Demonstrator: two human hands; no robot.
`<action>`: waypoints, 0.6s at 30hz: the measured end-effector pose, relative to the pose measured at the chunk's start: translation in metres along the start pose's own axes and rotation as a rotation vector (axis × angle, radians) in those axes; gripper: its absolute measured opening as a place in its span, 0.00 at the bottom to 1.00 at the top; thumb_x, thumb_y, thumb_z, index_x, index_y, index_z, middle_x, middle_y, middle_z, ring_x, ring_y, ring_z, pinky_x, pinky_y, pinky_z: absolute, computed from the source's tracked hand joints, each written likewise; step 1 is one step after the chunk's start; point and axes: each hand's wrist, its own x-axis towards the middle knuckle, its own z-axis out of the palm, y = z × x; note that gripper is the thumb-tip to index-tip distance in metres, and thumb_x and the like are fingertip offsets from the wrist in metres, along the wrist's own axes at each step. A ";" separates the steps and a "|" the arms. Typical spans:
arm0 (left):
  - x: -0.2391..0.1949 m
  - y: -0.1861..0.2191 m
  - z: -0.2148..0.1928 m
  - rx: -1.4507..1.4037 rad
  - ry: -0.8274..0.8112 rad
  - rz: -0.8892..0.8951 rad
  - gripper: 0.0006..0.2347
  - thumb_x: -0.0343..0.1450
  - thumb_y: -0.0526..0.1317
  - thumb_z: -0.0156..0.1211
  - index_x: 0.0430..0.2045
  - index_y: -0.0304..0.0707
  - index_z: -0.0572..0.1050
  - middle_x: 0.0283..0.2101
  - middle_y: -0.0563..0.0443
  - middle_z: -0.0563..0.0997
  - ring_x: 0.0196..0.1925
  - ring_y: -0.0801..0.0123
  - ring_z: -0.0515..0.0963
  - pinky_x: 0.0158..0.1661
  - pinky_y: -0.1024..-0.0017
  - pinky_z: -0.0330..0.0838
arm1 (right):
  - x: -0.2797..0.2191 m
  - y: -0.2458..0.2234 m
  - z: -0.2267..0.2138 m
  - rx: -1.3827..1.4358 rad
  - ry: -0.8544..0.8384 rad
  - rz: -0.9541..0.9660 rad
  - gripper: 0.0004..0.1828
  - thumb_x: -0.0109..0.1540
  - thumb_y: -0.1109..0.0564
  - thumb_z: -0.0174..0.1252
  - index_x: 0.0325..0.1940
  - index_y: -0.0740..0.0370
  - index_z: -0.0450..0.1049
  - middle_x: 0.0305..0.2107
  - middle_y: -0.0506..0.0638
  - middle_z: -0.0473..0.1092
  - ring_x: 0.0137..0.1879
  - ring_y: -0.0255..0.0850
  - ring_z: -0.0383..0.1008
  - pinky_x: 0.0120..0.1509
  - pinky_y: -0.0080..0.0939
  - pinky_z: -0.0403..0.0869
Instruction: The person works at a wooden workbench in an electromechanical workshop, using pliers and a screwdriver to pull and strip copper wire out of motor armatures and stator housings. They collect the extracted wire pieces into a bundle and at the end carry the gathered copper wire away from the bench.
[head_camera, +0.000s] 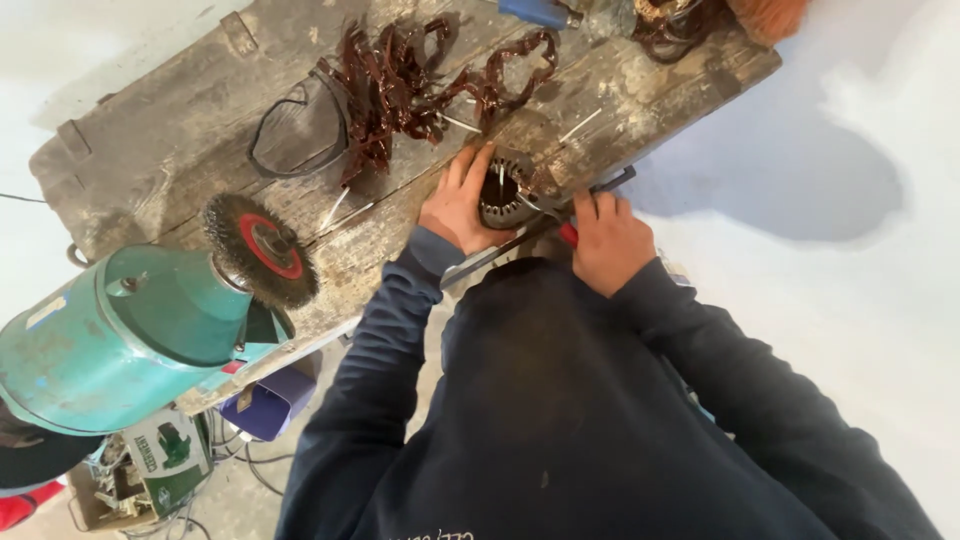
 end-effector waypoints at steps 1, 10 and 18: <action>0.000 0.002 0.001 0.003 -0.001 0.001 0.52 0.53 0.52 0.81 0.72 0.41 0.54 0.71 0.35 0.59 0.71 0.40 0.62 0.64 0.56 0.66 | 0.002 0.001 0.001 0.002 0.002 0.001 0.36 0.55 0.57 0.59 0.68 0.67 0.65 0.47 0.60 0.69 0.54 0.58 0.71 0.47 0.54 0.75; -0.002 0.000 0.000 0.014 0.009 -0.048 0.51 0.53 0.51 0.80 0.72 0.43 0.54 0.71 0.34 0.60 0.71 0.40 0.64 0.63 0.56 0.67 | 0.011 0.068 0.097 1.864 -0.829 0.114 0.28 0.51 0.63 0.56 0.56 0.72 0.72 0.38 0.60 0.74 0.42 0.51 0.74 0.48 0.47 0.73; -0.004 -0.007 0.011 -0.037 0.039 -0.044 0.50 0.54 0.51 0.81 0.72 0.44 0.54 0.72 0.32 0.58 0.71 0.36 0.62 0.64 0.54 0.66 | 0.000 0.049 0.032 0.662 -0.427 -0.043 0.27 0.52 0.57 0.61 0.55 0.67 0.71 0.35 0.61 0.74 0.42 0.57 0.75 0.47 0.53 0.73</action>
